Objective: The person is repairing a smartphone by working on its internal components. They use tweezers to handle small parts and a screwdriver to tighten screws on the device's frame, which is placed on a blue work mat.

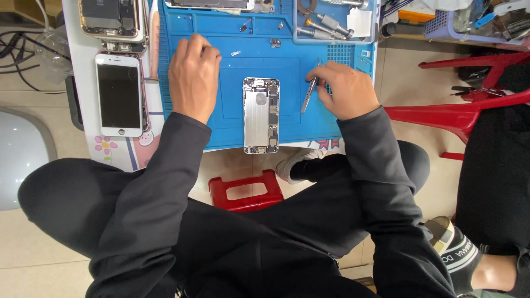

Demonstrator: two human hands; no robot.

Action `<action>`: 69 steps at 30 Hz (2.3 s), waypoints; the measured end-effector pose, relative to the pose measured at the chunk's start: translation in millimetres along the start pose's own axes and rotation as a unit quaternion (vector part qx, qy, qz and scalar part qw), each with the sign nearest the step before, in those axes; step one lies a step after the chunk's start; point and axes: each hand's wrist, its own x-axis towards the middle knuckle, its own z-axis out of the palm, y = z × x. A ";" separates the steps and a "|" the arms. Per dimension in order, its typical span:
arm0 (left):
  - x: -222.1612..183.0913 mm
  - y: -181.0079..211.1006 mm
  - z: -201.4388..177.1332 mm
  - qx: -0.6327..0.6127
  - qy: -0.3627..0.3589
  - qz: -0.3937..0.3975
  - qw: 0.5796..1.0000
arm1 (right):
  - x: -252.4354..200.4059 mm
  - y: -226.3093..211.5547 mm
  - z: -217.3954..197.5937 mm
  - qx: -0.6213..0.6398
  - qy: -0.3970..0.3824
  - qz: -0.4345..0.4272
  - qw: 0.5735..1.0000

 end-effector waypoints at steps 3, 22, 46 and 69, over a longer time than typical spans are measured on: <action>-3.1 0.2 4.8 0.036 -0.003 0.003 0.999 | 14.7 12.7 -19.1 0.026 0.069 0.003 0.997; 5.3 14.8 -10.4 -0.492 -0.024 -0.234 0.838 | 61.2 100.9 -6.3 -0.084 0.251 -0.030 0.964; -44.5 85.6 -14.5 -0.816 -0.130 -0.389 0.407 | -18.5 -67.6 -13.6 0.122 0.202 0.057 0.970; -45.1 92.0 -8.8 -0.853 -0.098 -0.363 0.361 | -0.6 -119.8 6.8 0.505 0.335 -0.072 0.792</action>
